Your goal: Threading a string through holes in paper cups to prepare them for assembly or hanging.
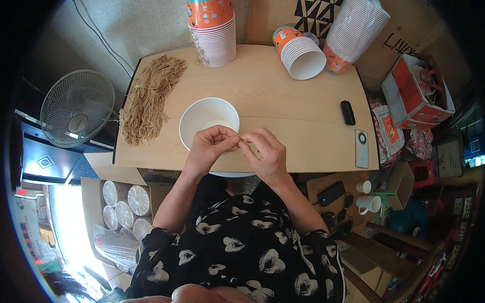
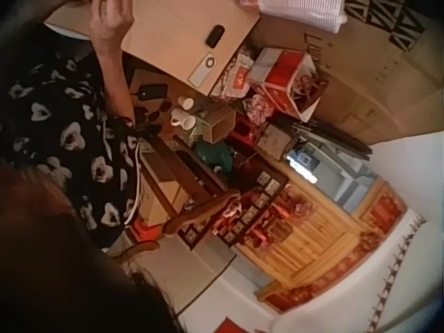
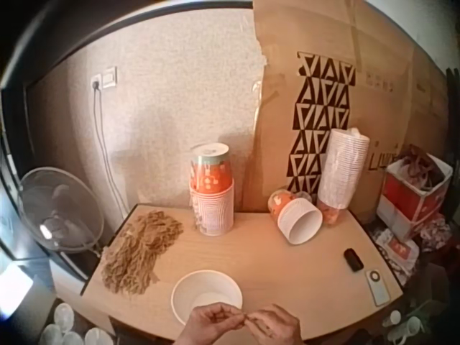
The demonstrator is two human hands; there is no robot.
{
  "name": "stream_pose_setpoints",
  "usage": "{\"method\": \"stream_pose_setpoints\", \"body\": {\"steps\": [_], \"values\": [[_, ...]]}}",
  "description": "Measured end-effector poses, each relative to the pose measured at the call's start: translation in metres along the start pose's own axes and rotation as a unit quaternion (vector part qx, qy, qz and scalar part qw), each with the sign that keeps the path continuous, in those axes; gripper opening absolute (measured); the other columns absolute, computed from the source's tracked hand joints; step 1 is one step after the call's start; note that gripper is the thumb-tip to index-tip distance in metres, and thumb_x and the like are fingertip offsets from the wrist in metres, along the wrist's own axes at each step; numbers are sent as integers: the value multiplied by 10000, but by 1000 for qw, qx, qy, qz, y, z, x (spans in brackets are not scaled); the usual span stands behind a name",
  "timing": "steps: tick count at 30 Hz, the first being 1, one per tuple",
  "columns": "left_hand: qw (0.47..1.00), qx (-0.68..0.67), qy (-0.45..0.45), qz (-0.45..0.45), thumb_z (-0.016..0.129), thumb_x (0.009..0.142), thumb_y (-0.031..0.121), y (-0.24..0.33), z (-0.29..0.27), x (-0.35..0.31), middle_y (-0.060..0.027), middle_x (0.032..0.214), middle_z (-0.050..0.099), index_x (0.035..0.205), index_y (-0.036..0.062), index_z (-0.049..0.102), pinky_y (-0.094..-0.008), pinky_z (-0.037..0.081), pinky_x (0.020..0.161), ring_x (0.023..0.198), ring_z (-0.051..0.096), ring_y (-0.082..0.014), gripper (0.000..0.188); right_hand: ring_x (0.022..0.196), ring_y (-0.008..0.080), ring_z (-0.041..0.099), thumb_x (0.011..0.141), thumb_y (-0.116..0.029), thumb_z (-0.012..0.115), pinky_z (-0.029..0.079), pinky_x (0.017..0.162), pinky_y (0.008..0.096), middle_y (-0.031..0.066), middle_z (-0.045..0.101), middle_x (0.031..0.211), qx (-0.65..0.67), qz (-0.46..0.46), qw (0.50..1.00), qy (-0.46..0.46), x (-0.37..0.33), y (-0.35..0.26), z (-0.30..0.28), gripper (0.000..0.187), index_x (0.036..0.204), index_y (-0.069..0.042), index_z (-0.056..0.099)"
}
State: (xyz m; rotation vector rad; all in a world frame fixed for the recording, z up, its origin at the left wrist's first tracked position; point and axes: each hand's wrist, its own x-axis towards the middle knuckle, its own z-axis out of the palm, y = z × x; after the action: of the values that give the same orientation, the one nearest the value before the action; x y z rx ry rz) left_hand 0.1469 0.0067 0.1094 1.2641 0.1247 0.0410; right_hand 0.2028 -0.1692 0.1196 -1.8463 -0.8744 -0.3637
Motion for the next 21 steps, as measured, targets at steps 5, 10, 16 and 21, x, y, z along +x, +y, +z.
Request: {"method": "stream_pose_setpoints", "body": {"steps": [5,10,16,21], "values": [[1000,13,-2,-3,711,957,50,2,0,-1,-71,941,733,1062,-45,681,-231,569,799,872,693,-105,145,730,250,668,785,25,789,531,614,341,89,661,836,-5,-21,1000,6,-5,5,1,153,897,-18,694],[1000,-21,-14,-17,700,965,53,4,0,-4,-93,1004,735,1107,-53,675,-261,581,872,941,708,-129,179,720,255,665,791,30,777,531,611,344,93,660,835,2,-11,1000,15,-6,7,3,142,900,-13,696],[999,-18,-5,-31,693,971,59,4,0,-3,-112,1035,737,1167,-62,676,-269,585,883,954,711,-146,231,726,253,668,787,31,779,533,615,343,96,664,841,-5,-19,1000,10,-6,7,2,147,900,-12,696],[999,-14,-15,-31,696,968,57,1,-3,-2,-111,1023,740,1167,-60,679,-268,585,878,947,711,-148,231,727,248,668,788,33,782,531,614,340,90,665,841,5,-1,1000,4,-7,6,2,148,900,-19,700]]}}
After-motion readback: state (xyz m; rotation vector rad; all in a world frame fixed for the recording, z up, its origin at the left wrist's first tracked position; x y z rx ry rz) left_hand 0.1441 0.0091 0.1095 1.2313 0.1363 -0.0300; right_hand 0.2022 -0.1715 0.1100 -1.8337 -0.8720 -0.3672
